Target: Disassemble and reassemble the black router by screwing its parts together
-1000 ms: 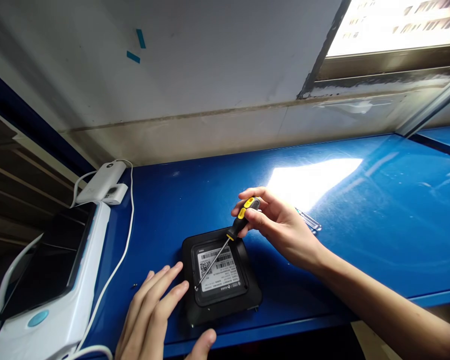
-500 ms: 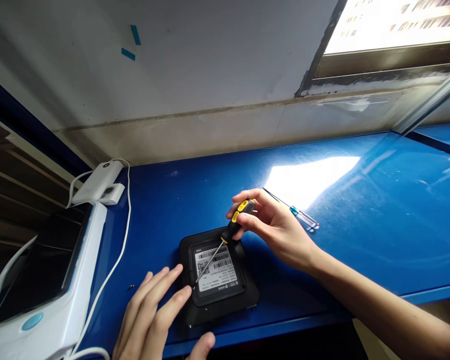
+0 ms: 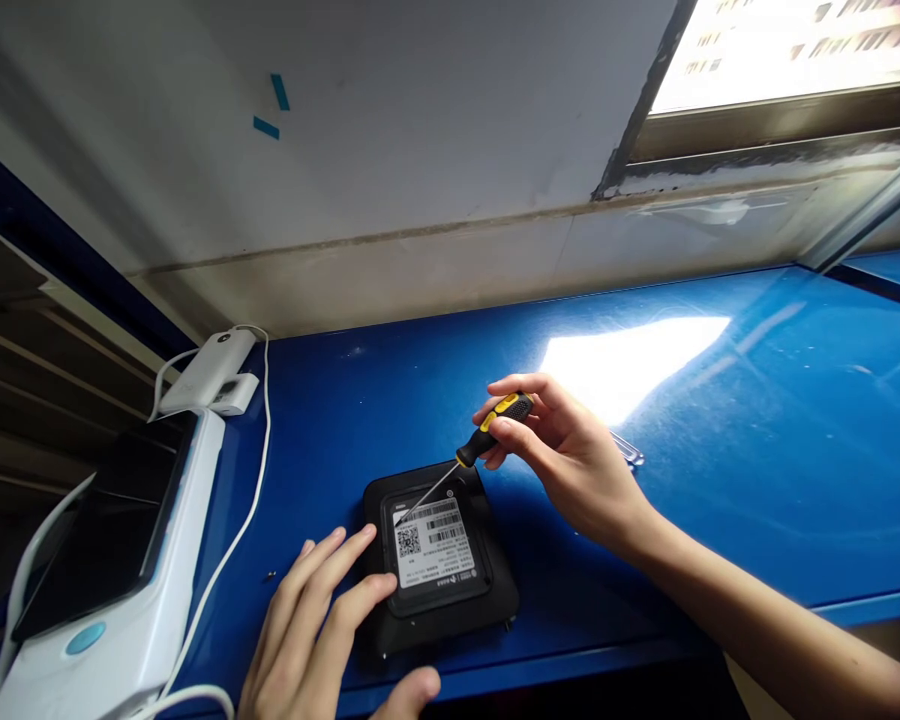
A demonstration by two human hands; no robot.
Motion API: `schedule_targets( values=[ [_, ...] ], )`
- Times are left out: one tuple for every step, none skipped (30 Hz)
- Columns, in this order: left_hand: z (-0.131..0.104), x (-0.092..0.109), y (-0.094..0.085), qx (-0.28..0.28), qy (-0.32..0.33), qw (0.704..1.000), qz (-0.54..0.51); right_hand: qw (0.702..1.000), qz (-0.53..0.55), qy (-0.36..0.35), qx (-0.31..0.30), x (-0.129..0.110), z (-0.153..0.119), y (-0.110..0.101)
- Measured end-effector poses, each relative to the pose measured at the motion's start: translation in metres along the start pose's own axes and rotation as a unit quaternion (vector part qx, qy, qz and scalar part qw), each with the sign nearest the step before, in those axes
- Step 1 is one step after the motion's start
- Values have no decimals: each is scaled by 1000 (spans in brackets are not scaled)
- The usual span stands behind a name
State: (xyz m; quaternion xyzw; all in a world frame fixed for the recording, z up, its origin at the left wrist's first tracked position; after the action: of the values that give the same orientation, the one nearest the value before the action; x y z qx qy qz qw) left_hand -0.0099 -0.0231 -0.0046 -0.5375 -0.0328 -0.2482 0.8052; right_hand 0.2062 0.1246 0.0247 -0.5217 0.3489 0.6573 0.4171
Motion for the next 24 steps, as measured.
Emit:
schedule_targets(
  values=[
    [1, -3, -3, 4, -6, 1000, 0, 1000, -7, 3, 2, -1, 0, 0],
    [2, -8, -8, 17, -20, 1000, 3, 1000, -12, 6, 4, -1, -1, -1],
    [4, -15, -15, 39, -43, 998, 12, 1000, -16, 8, 4, -2, -1, 0],
    [5, -26, -24, 73, -86, 993, 29, 1000, -19, 10, 5, -3, -1, 0],
    [6, -37, -35, 119, -132, 983, 46, 1000, -20, 11, 4, -4, -2, 1],
    [8, -48, -47, 163, -164, 971, 66, 1000, -20, 13, 2, -5, -2, 1],
    [11, -58, -59, 189, -193, 957, 107, 1000, -18, 14, -1, -5, -2, 2],
    [15, -69, -68, 178, -232, 945, 147, 1000, -17, 17, -3, -5, -3, 3],
    [21, -79, -76, 139, -268, 937, 172, 1000, -15, 19, -6, -5, -3, 4],
    [26, -89, -84, 110, -306, 928, 185, 1000, -15, 20, -6, -5, -3, 4],
    [31, -98, -90, 74, -351, 915, 184, 1000, -17, 21, -6, -5, -3, 4],
    [35, -106, -95, 31, -396, 900, 182, 1000, -20, 22, -5, -5, -4, 5],
    [40, -112, -100, -4, -432, 884, 180, 999, -23, 23, -5, -6, -4, 5],
    [44, -116, -105, -28, -467, 865, 181, 999, -25, 24, -5, -6, -4, 5],
    [48, -120, -107, -70, -493, 850, 174, 999, -27, 24, -5, -6, -4, 5],
    [53, -122, -109, -84, -501, 845, 167, 999, -28, 26, -6, -5, -5, 5],
    [58, -124, -111, -92, -505, 843, 161, 999, -29, 28, -6, -5, -5, 5],
    [62, -126, -111, -105, -507, 842, 152, 999, -30, 31, -6, -5, -5, 4],
    [65, -128, -110, -108, -508, 842, 148, 999, -30, 35, -7, -4, -5, 4],
    [67, -130, -109, -107, -509, 841, 146, 999, -31, 39, -7, -3, -5, 4],
    [68, -133, -108, -101, -510, 841, 147, 998, -32, 44, -7, -3, -5, 3],
    [68, -135, -106, -90, -510, 842, 152, 998, -34, 46, -7, -2, -5, 3],
    [67, -137, -104, -64, -513, 839, 170, 998, -37, 48, -7, -2, -5, 3],
    [66, -140, -102, -41, -512, 837, 186, 998, -38, 47, -7, -1, -5, 3]
  ],
)
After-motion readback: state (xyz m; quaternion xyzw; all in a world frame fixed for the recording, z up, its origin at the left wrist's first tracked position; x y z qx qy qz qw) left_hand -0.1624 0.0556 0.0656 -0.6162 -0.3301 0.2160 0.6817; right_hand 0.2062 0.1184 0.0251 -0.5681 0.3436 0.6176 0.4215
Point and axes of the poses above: each hand's wrist, its own z-axis towards the middle knuckle, its own y-axis out of the palm, x = y × z, the point moved 4 cm from there along z, towards the middle knuckle, and after that the axes turned 11 degrees about -x, right-handed, at the moved point
